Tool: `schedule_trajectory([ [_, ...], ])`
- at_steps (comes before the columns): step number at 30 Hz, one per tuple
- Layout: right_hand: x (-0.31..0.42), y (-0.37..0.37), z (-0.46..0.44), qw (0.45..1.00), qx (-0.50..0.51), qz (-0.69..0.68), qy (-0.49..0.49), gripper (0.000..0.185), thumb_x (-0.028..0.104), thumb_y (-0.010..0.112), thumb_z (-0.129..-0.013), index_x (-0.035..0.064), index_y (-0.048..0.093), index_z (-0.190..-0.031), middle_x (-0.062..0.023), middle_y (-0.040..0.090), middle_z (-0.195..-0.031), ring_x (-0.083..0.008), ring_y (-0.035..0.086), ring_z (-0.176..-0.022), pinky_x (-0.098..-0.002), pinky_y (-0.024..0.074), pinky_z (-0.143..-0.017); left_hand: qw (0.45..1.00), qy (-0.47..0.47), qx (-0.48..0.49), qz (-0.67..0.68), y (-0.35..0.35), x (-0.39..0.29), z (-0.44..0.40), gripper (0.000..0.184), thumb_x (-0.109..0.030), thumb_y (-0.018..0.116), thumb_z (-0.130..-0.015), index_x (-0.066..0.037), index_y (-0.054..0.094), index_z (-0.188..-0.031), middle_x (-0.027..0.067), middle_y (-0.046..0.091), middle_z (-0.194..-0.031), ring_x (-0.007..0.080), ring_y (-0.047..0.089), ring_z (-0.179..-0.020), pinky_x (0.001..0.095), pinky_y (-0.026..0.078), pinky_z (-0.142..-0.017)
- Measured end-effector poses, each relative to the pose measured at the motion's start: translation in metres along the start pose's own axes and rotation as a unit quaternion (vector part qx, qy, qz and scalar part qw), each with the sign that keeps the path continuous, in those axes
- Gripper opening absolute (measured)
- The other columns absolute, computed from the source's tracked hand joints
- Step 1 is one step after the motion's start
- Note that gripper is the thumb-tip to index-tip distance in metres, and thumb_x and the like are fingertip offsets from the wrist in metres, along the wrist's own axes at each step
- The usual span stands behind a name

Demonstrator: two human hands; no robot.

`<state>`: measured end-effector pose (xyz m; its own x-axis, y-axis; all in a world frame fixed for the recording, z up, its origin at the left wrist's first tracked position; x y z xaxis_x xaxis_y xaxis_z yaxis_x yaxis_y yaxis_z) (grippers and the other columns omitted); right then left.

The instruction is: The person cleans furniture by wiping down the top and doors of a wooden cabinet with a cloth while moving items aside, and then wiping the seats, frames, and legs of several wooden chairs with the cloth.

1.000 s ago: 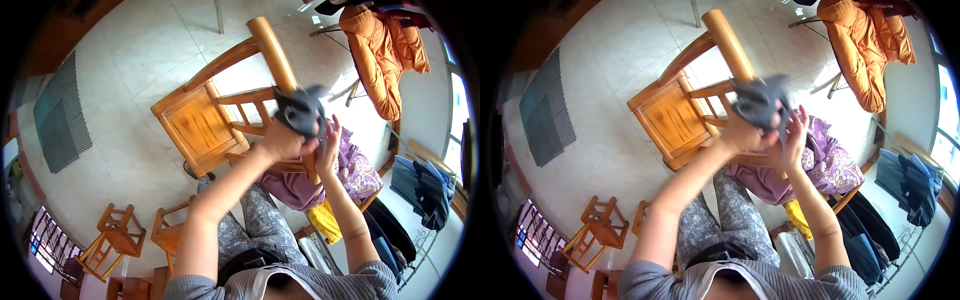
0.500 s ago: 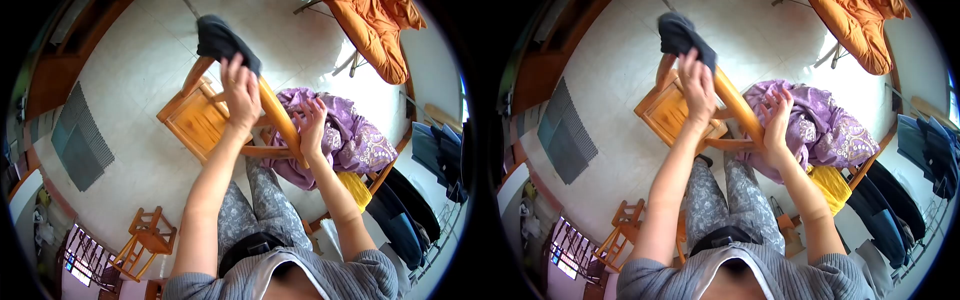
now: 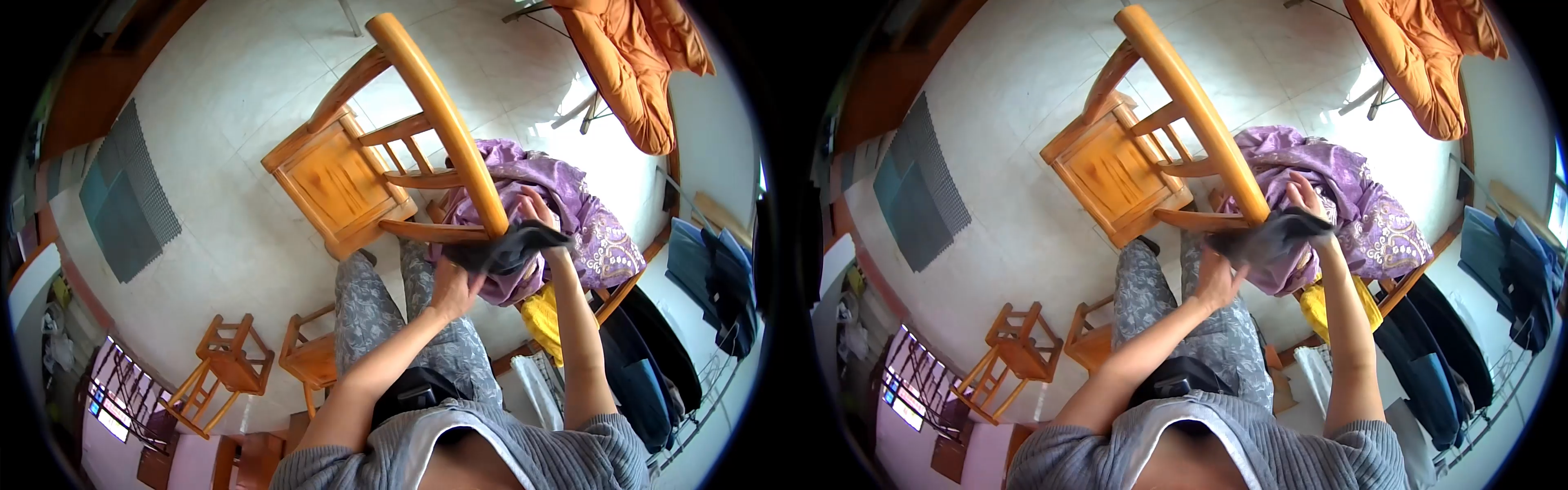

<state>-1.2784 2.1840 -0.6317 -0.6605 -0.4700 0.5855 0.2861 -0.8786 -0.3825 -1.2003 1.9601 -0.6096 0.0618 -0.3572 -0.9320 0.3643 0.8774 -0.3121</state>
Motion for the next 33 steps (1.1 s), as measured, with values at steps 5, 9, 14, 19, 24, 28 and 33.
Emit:
schedule_trajectory([
  [5, 0.018, 0.047, 0.026, 0.972, 0.030, -0.224, -0.061, 0.055, 0.045, 0.028, -0.096, 0.0042, 0.043, -0.129, -0.0146, 0.053, -0.119, -0.0221, 0.050, -0.110, -0.0302, 0.0335, -0.097, 0.980, -0.069, -0.184, 0.004, 0.013, 0.029, -0.005, 0.038, -0.016, 0.048, -0.085, 0.000, 0.047, -0.120, 0.0215, 0.050, -0.114, 0.0376, 0.044, -0.107, 0.0469, 0.029, -0.095],
  [9, 0.073, 0.059, 0.045, 0.984, -0.073, -0.046, -0.154, 0.044, 0.029, 0.035, -0.096, 0.0013, 0.040, -0.130, -0.0149, 0.055, -0.115, -0.0210, 0.053, -0.106, -0.0304, 0.0390, -0.092, 0.960, -0.124, -0.234, -0.087, 0.018, 0.073, -0.024, 0.030, -0.013, 0.044, -0.087, -0.002, 0.052, -0.115, 0.0187, 0.052, -0.111, 0.0363, 0.045, -0.105, 0.0440, 0.033, -0.092],
  [14, 0.119, 0.057, 0.053, 0.982, 0.009, 0.026, -0.187, 0.066, 0.022, 0.052, -0.083, 0.0022, 0.022, -0.139, -0.0225, 0.038, -0.132, -0.0318, 0.037, -0.123, -0.0363, 0.0267, -0.104, 0.957, -0.176, -0.112, -0.199, 0.004, 0.174, -0.012, 0.017, -0.016, 0.047, -0.083, -0.004, 0.059, -0.086, 0.0139, 0.060, -0.079, 0.0341, 0.054, -0.089, 0.0489, 0.034, -0.090],
  [19, 0.131, 0.052, 0.033, 0.973, 0.050, 0.131, -0.185, 0.073, 0.021, 0.059, -0.082, 0.0017, 0.017, -0.139, -0.0264, 0.042, -0.126, -0.0335, 0.041, -0.120, -0.0371, 0.0327, -0.100, 0.970, -0.080, -0.087, -0.214, 0.006, 0.184, -0.033, 0.014, -0.010, 0.045, -0.080, -0.005, 0.057, -0.087, 0.0093, 0.058, -0.083, 0.0320, 0.054, -0.090, 0.0437, 0.040, -0.084],
  [24, 0.133, 0.066, 0.036, 0.986, 0.069, 0.075, -0.134, 0.074, 0.019, 0.058, -0.086, 0.0074, 0.009, -0.141, -0.0202, 0.046, -0.118, -0.0265, 0.047, -0.110, -0.0350, 0.0378, -0.092, 0.971, -0.047, -0.123, -0.198, 0.026, 0.170, -0.003, 0.027, -0.017, 0.050, -0.080, -0.013, 0.056, -0.106, 0.0075, 0.055, -0.104, 0.0323, 0.048, -0.105, 0.0425, 0.035, -0.094],
  [28, 0.117, 0.073, 0.034, 0.983, 0.023, 0.118, -0.142, 0.072, 0.012, 0.057, -0.084, 0.0036, 0.011, -0.139, -0.0218, 0.043, -0.123, -0.0286, 0.045, -0.115, -0.0347, 0.0363, -0.096, 0.860, -0.498, -0.094, 0.055, 0.017, 0.241, 0.005, 0.055, -0.048, 0.051, -0.080, -0.023, 0.044, -0.128, 0.0185, 0.031, -0.138, 0.0384, 0.033, -0.124, 0.0447, 0.024, -0.105],
  [33, 0.103, 0.071, 0.029, 0.974, 0.007, 0.162, -0.156, 0.070, 0.010, 0.056, -0.085, 0.0056, 0.013, -0.139, -0.0222, 0.044, -0.120, -0.0294, 0.049, -0.106, -0.0369, 0.0421, -0.087, 0.708, -0.537, -0.251, 0.384, 0.026, 0.173, -0.017, 0.060, -0.025, 0.043, -0.082, -0.015, 0.026, -0.138, 0.0349, 0.023, -0.134, 0.0466, 0.036, -0.117, 0.0452, 0.036, -0.093],
])
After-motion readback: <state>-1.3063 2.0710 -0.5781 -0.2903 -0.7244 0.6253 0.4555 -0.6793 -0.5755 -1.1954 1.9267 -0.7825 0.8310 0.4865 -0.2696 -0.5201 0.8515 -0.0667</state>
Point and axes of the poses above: each hand's wrist, its own z-axis away from the middle knuckle, its own y-axis out of the palm, x = y × z, the point moved 1 cm from there along -z, towards the middle knuckle
